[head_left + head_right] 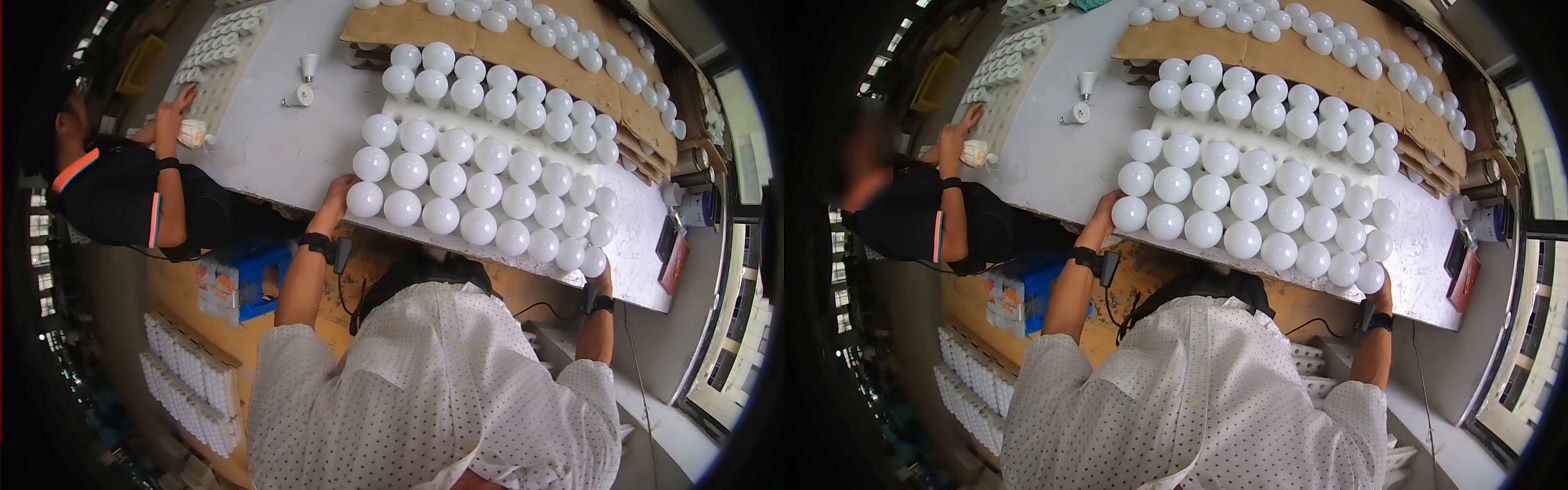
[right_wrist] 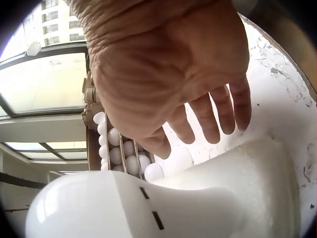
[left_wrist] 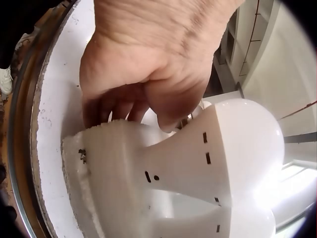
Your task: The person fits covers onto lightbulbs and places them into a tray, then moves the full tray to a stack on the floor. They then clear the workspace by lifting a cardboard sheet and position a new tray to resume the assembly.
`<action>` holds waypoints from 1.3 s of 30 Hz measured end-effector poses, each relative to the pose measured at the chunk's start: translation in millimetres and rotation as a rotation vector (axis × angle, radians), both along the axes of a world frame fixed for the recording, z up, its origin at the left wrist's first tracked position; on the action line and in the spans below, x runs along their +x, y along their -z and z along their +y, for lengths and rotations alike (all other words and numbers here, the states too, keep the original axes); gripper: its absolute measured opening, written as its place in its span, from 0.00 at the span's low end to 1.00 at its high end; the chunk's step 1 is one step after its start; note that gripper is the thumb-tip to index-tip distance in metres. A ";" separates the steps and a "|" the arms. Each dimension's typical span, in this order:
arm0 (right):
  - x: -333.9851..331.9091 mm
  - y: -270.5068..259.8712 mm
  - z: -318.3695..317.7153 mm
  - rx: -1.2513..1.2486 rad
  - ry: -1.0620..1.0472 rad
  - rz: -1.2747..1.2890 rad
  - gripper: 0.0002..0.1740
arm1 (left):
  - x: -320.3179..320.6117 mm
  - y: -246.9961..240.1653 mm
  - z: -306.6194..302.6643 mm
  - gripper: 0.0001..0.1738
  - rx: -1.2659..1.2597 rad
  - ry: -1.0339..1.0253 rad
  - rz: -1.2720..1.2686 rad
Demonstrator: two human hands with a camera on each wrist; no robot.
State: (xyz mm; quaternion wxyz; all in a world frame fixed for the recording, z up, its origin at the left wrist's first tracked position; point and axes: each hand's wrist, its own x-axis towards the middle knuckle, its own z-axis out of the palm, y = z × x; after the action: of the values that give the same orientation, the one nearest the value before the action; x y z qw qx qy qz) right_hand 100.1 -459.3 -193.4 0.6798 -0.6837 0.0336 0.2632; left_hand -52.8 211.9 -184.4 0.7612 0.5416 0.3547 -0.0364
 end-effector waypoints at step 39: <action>120.2 -103.7 137.8 -0.051 -0.263 0.605 0.32 | -40.5 -64.5 -49.9 0.26 -0.199 0.005 0.136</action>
State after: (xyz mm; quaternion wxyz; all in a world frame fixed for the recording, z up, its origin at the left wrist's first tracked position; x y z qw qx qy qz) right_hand 220.4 -321.5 -89.7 0.5819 -0.5899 0.1519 0.5389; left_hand -93.3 162.0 -120.0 0.7853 0.4606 0.3989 -0.1100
